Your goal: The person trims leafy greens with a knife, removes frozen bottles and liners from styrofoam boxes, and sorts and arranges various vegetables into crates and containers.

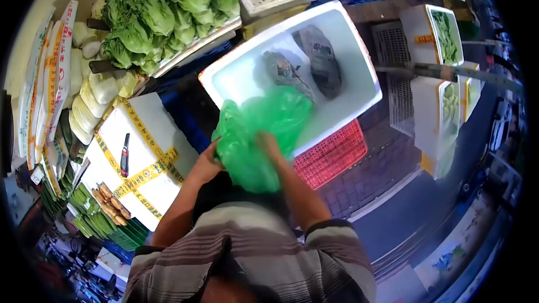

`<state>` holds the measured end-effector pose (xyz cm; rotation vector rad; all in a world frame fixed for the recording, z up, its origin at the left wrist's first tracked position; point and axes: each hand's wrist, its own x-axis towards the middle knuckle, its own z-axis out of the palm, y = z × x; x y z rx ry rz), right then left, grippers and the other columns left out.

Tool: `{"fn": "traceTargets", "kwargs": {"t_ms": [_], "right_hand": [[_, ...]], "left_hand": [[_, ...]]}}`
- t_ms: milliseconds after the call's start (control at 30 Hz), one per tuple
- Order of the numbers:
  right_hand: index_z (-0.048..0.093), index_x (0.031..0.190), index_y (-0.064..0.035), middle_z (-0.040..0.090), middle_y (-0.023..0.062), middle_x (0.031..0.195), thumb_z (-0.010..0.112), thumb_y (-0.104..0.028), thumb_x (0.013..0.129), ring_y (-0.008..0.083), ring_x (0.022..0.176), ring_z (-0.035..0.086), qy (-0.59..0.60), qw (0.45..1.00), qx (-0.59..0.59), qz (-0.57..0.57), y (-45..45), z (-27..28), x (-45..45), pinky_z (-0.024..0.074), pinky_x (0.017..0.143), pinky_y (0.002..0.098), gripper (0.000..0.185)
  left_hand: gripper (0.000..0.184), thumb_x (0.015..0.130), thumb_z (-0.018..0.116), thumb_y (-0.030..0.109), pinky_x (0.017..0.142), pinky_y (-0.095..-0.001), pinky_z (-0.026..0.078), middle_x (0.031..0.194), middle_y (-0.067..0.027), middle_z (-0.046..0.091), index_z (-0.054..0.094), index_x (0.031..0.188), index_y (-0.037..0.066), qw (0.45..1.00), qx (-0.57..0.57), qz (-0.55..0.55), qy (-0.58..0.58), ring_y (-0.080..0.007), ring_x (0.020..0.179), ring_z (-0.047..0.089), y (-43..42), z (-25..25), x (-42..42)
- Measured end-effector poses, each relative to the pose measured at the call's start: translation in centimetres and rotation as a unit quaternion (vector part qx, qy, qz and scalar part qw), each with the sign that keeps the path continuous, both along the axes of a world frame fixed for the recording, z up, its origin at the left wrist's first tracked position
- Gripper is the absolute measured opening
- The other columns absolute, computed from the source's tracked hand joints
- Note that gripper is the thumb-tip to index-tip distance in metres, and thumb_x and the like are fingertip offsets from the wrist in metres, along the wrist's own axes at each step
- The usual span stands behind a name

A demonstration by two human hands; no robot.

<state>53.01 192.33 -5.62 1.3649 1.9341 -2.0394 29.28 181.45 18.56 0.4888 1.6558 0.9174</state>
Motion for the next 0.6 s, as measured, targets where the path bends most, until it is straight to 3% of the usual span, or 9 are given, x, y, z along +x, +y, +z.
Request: {"fn": "traceTargets", "kwargs": {"t_ms": [67,167,267,300,367,400,433,500,600], "right_hand": [[0.065,0.119,0.0015,0.071,0.0107,0.11,0.06,-0.026,0.098,0.0231,0.098,0.064,0.008,0.993,-0.101,-0.068,0.2,6.8,-1.1,0.0509,0.089,0.0363,0.035],[0.065,0.119,0.0016,0.071,0.0087,0.107,0.062,-0.024,0.096,0.0172,0.096,0.064,0.047,0.995,-0.084,-0.021,2.9,19.0,-3.4,0.0514,0.085,0.0324,0.035],[0.065,0.118,0.0014,0.071,0.0077,0.102,0.062,-0.022,0.095,0.0144,0.091,0.064,0.098,0.972,0.005,0.213,9.7,27.5,-3.7,0.0518,0.081,0.0302,0.033],[0.066,0.117,0.0014,0.071,0.0078,0.102,0.061,-0.021,0.095,0.015,0.089,0.064,0.101,0.975,-0.007,0.199,11.9,29.3,-3.2,0.0518,0.079,0.0305,0.032],[0.066,0.114,0.0017,0.071,0.0068,0.096,0.062,-0.02,0.094,0.0149,0.083,0.064,0.061,0.997,-0.046,0.006,16.6,24.9,-0.5,0.0513,0.075,0.0295,0.03],[0.066,0.112,0.0018,0.071,0.0064,0.093,0.063,-0.02,0.093,0.0148,0.08,0.064,0.053,0.992,-0.059,-0.097,19.0,22.6,0.8,0.0511,0.073,0.029,0.029],[0.066,0.112,0.002,0.072,0.0051,0.089,0.063,-0.02,0.093,0.0123,0.074,0.063,0.048,0.986,0.001,-0.16,20.9,18.2,1.4,0.051,0.07,0.0275,0.03],[0.063,0.123,0.0014,0.072,0.0126,0.104,0.069,-0.027,0.089,0.021,0.089,0.067,-0.121,0.968,0.133,-0.177,24.0,10.9,0.7,0.0527,0.082,0.0327,0.045],[0.045,0.143,-0.0011,0.057,0.0224,0.135,0.079,-0.041,0.08,0.0347,0.121,0.057,-0.202,0.896,0.393,-0.049,22.7,2.3,-2.7,0.0443,0.102,0.05,0.082]], "left_hand": [[0.065,0.08,0.074,0.013,0.101,-0.0349,0.045,0.132,-0.015,0.06,0.051,0.14,0.005,0.996,0.031,-0.085,0.02,-0.0247,0.118,0.059,2.5,0.7,2.2],[0.068,0.08,0.076,0.012,0.106,-0.0347,0.041,0.138,-0.0118,0.057,0.049,0.142,0.005,0.978,0.075,-0.195,0.009,-0.0223,0.124,0.054,4.0,-1.3,4.0],[0.05,0.082,0.07,0.011,0.099,-0.0341,0.046,0.123,-0.012,0.065,0.058,0.13,0.002,0.971,0.121,-0.204,-0.027,-0.0189,0.11,0.06,3.3,-6.3,5.0],[0.047,0.083,0.07,0.012,0.096,-0.034,0.047,0.119,-0.012,0.067,0.06,0.127,0.002,0.976,0.095,-0.194,-0.024,-0.0187,0.107,0.062,2.8,-6.5,4.8],[0.04,0.084,0.07,0.013,0.092,-0.0339,0.05,0.11,-0.0119,0.07,0.064,0.121,0.001,0.983,0.047,-0.174,-0.018,-0.0183,0.101,0.064,3.1,-6.3,4.2],[0.036,0.084,0.071,0.015,0.086,-0.0339,0.052,0.105,-0.0104,0.072,0.067,0.117,0.001,0.99,0.033,-0.138,-0.011,-0.0191,0.093,0.066,5.0,-2.5,2.9],[0.037,0.084,0.072,0.017,0.086,-0.034,0.052,0.106,-0.0109,0.072,0.066,0.117,0.002,0.984,0.046,-0.169,-0.027,-0.0192,0.094,0.066,4.8,-3.5,2.7],[0.038,0.084,0.073,0.019,0.087,-0.034,0.052,0.107,-0.0121,0.072,0.066,0.117,0.002,0.969,0.074,-0.229,-0.054,-0.0195,0.095,0.066,4.5,-5.9,1.9],[0.042,0.083,0.075,0.018,0.09,-0.0333,0.051,0.109,-0.014,0.071,0.065,0.121,0.003,0.972,0.025,-0.218,-0.079,-0.0197,0.101,0.066,5.8,-4.0,1.0]]}}
